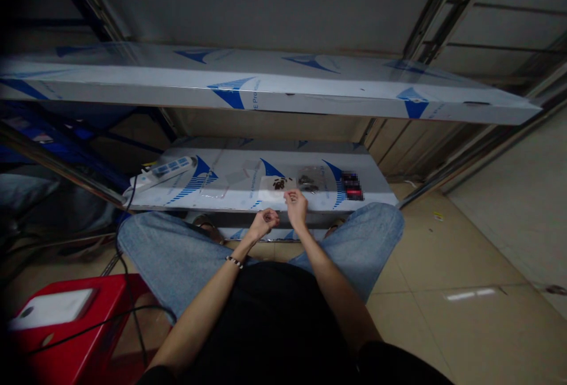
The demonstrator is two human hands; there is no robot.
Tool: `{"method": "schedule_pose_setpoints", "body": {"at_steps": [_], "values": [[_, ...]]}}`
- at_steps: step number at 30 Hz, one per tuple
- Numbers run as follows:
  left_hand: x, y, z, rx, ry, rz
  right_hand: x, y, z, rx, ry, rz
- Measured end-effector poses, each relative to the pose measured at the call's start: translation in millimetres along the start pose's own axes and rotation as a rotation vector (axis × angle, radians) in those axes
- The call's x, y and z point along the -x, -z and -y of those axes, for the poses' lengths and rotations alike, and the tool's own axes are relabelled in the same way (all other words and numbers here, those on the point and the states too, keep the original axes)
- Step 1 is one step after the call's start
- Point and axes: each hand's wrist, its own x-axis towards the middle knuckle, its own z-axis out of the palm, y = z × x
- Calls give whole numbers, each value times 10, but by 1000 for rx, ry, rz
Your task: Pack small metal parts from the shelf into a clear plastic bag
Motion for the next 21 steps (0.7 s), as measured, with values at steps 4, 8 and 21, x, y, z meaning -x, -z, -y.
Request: {"method": "schedule_pose_setpoints", "body": {"at_steps": [4,8,21], "values": [[-38,5,93,-173,-94,6,462,54,-68,-76,-75,25],[-45,16,167,-445,-129,-24,529,11,-48,-29,-32,92],[-36,7,102,-329,-208,-33,491,-16,15,38,41,228]]}}
